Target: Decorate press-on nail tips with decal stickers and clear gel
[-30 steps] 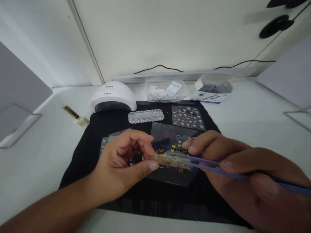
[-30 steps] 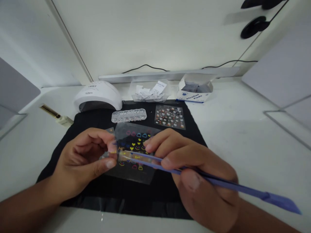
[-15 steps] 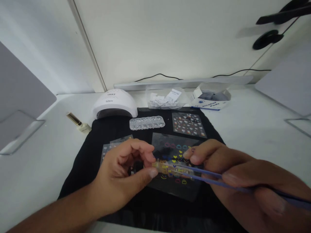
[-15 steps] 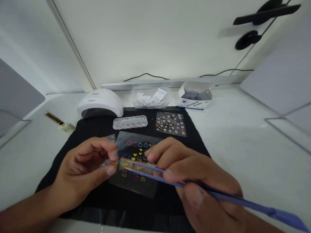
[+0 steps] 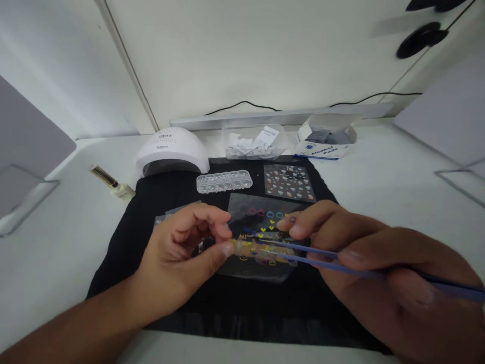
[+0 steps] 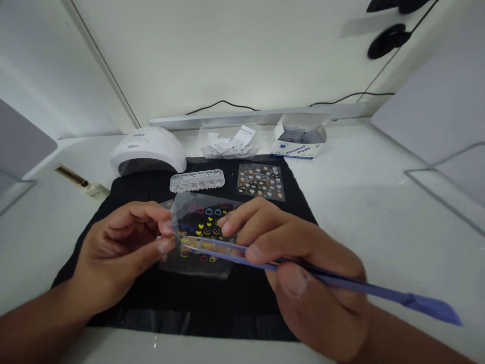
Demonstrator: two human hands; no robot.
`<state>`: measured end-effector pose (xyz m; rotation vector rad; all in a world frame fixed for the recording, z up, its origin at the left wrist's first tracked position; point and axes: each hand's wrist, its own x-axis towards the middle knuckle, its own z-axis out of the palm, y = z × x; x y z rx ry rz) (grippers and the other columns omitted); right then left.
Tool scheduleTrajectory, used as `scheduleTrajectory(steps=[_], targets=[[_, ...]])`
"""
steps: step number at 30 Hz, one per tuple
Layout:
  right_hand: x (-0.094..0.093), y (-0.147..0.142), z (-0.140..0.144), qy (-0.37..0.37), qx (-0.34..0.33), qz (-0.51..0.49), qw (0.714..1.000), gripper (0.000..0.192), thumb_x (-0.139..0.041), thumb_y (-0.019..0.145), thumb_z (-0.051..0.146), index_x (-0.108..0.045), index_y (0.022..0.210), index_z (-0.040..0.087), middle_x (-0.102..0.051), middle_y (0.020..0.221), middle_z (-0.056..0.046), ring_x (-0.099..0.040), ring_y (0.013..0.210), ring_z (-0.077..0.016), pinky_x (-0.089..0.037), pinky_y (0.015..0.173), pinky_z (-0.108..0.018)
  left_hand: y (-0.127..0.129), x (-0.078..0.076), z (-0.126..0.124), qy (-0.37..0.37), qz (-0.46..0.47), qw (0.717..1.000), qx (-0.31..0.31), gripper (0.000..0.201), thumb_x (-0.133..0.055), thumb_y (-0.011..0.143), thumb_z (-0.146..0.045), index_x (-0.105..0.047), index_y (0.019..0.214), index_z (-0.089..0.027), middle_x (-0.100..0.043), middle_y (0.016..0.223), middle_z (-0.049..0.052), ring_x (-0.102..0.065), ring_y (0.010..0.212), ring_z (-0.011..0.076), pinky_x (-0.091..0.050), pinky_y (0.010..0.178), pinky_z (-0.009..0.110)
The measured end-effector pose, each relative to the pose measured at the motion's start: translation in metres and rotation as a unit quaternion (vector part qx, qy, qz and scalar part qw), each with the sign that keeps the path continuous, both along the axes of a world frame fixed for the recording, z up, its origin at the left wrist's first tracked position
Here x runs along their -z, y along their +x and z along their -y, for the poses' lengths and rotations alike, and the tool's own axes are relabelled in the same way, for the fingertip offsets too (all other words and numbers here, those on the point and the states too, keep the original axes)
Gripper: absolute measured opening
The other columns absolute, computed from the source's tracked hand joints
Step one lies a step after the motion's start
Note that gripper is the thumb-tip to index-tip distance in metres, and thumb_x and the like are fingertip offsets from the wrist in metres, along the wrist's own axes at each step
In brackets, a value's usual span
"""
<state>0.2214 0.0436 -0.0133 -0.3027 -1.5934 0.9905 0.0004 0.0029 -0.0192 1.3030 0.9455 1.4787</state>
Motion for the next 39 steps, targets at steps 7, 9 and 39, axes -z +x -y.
scheduleTrajectory(steps=[7, 9, 39], targets=[[-0.006, 0.007, 0.0, -0.002, -0.017, 0.061, 0.998, 0.021, -0.06, 0.094, 0.034, -0.08, 0.101, 0.028, -0.067, 0.071, -0.006, -0.065, 0.08, -0.0266, -0.057, 0.081, -0.05, 0.0, -0.001, 0.0, 0.024, -0.012, 1.0, 0.003, 0.026, -0.075, 0.077, -0.001, -0.074, 0.095, -0.019, -0.068, 0.079, 0.0, -0.065, 0.07, 0.0087, -0.056, 0.062, 0.013], [-0.004, 0.006, 0.001, -0.009, -0.006, 0.036, 0.999, 0.022, -0.059, 0.095, 0.034, -0.079, 0.1, 0.027, -0.067, 0.073, -0.007, -0.065, 0.081, -0.0267, -0.056, 0.082, -0.05, 0.0, -0.001, 0.0, 0.034, -0.019, 0.999, 0.003, 0.026, -0.075, 0.078, -0.001, -0.075, 0.095, -0.02, -0.068, 0.08, 0.0, -0.065, 0.071, 0.009, -0.056, 0.064, 0.014], [-0.001, 0.002, 0.002, 0.059, 0.005, 0.088, 0.994, 0.024, -0.055, 0.096, 0.025, -0.076, 0.107, 0.025, -0.07, 0.077, -0.007, -0.067, 0.086, -0.0265, -0.057, 0.08, -0.046, 0.002, -0.002, 0.001, 0.067, -0.117, 0.991, 0.0, 0.024, -0.072, 0.082, -0.004, -0.076, 0.098, -0.022, -0.072, 0.082, 0.0, -0.066, 0.078, 0.0117, -0.052, 0.075, 0.021]])
